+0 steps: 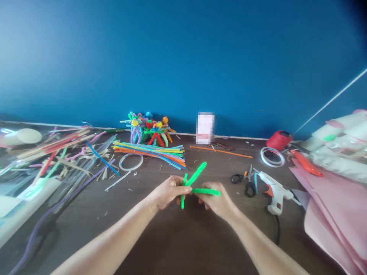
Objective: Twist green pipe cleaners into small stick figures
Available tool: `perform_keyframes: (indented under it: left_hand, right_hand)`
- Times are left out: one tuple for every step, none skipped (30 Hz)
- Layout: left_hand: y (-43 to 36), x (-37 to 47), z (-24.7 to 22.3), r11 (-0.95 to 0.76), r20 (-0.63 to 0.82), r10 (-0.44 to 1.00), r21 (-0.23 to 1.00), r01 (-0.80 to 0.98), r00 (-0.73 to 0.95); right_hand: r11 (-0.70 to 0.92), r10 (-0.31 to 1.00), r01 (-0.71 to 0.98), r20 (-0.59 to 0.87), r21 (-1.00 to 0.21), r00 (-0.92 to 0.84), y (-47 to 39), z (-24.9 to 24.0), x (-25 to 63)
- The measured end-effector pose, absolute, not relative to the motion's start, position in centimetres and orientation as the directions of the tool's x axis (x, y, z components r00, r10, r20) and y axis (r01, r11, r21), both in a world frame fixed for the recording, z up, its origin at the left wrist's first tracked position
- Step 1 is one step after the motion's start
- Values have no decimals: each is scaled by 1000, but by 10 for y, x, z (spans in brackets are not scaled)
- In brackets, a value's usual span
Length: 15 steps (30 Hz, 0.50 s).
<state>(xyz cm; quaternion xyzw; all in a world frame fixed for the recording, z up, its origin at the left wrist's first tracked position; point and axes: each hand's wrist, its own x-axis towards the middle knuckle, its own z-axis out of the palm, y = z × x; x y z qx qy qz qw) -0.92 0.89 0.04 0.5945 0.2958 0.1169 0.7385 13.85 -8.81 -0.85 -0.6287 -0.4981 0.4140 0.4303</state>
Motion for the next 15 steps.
perform_keyframes:
  left_hand:
    - [9,-10,0,266,-294,520,948,175,802]
    - [9,-10,0,265,-289,519,949,170,805]
    - [9,-10,-1,259,-282,522,951,166,805]
    - [9,-10,-1,251,-276,528,954,163,803]
    - [9,-10,-2,240,-270,536,957,162,800]
    - [9,-10,-2,228,-266,544,960,164,796]
    - [8,-10,-2,218,-265,549,961,170,793]
    - [8,-10,-2,210,-266,552,962,177,790]
    - [8,-10,-2,205,-268,553,961,183,789]
    - [8,-10,-1,201,-269,552,962,187,789]
    - [8,-11,0,197,-268,547,962,190,793]
    - [8,-11,2,189,-265,539,963,192,799]
    - [8,-12,3,177,-261,529,965,195,808]
    - [8,-12,4,162,-258,515,966,202,817]
    - [8,-12,5,142,-257,503,966,215,825]
  right_hand:
    - [-138,984,254,-102,-957,148,-88,-7,138]
    - [-140,985,231,-113,-963,128,-88,-6,138]
    - [-144,986,199,-124,-969,110,-89,-5,138]
    - [-148,986,161,-134,-976,98,-89,-4,138]
    - [-151,986,117,-140,-982,94,-89,-3,137]
    - [-150,985,66,-144,-986,95,-88,-3,137]
    - [-148,985,10,-146,-989,95,-88,-3,138]
    - [-146,985,-51,-150,-988,87,-88,-4,138]
    - [-150,985,-116,-158,-982,66,-87,-5,140]
    - [-161,985,-184,-170,-970,36,-86,-6,141]
    - [-181,982,-250,-187,-951,-1,-86,-7,143]
    - [-203,979,-304,-202,-931,-37,-86,-8,145]
    - [-222,975,-344,-211,-912,-72,-86,-8,147]
    - [-232,973,-367,-209,-901,-103,-86,-8,149]
    - [-234,971,-369,-198,-900,-134,-86,-8,151]
